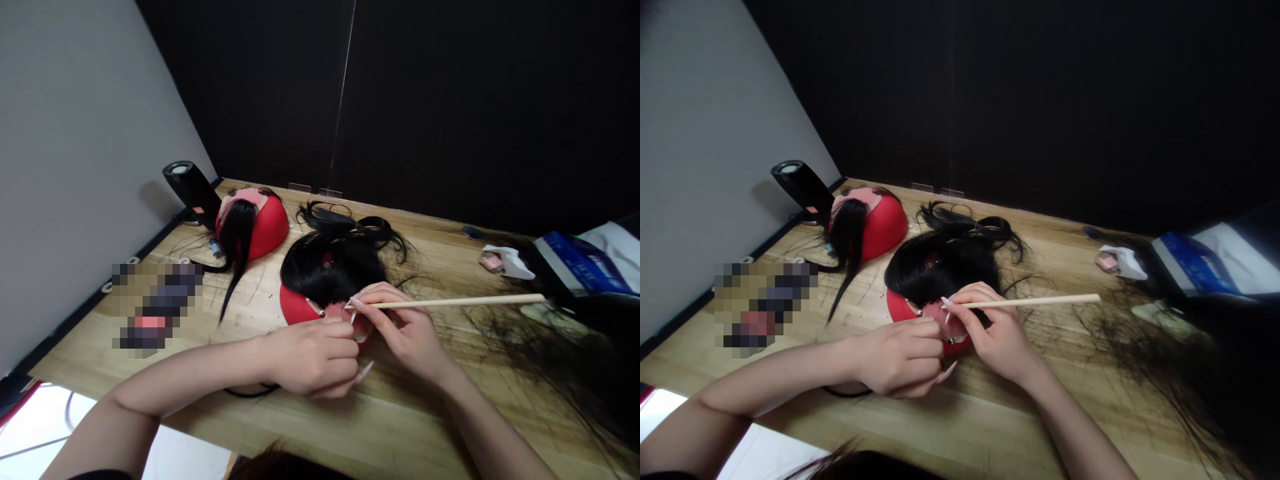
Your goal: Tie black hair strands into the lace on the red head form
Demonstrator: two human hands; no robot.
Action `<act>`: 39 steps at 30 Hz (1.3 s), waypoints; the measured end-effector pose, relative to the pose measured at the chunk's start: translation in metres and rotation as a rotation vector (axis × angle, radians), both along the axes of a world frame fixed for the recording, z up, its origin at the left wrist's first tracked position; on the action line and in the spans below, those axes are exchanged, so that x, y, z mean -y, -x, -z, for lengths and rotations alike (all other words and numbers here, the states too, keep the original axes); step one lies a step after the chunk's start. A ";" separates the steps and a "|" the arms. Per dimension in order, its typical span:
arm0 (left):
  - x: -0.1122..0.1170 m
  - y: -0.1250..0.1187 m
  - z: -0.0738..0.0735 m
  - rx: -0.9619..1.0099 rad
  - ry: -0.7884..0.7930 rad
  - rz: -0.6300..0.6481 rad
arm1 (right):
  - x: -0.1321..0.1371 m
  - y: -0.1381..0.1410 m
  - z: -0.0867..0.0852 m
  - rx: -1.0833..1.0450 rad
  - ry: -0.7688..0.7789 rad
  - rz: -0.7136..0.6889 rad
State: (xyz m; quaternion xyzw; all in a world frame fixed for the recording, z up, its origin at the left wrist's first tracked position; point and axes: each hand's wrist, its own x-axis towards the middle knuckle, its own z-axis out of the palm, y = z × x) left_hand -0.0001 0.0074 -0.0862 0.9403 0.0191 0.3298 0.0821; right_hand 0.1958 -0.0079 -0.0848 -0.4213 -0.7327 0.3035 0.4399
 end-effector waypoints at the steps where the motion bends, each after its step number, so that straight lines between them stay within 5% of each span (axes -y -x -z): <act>1: 0.000 0.000 0.000 0.008 0.001 0.005 | 0.000 0.000 0.000 0.008 0.001 -0.010; 22: 0.002 0.001 0.000 -0.007 -0.014 -0.003 | -0.001 -0.003 -0.007 0.008 -0.091 -0.054; 39: 0.000 0.002 -0.003 -0.014 -0.034 -0.017 | -0.004 -0.008 -0.003 -0.062 0.025 -0.129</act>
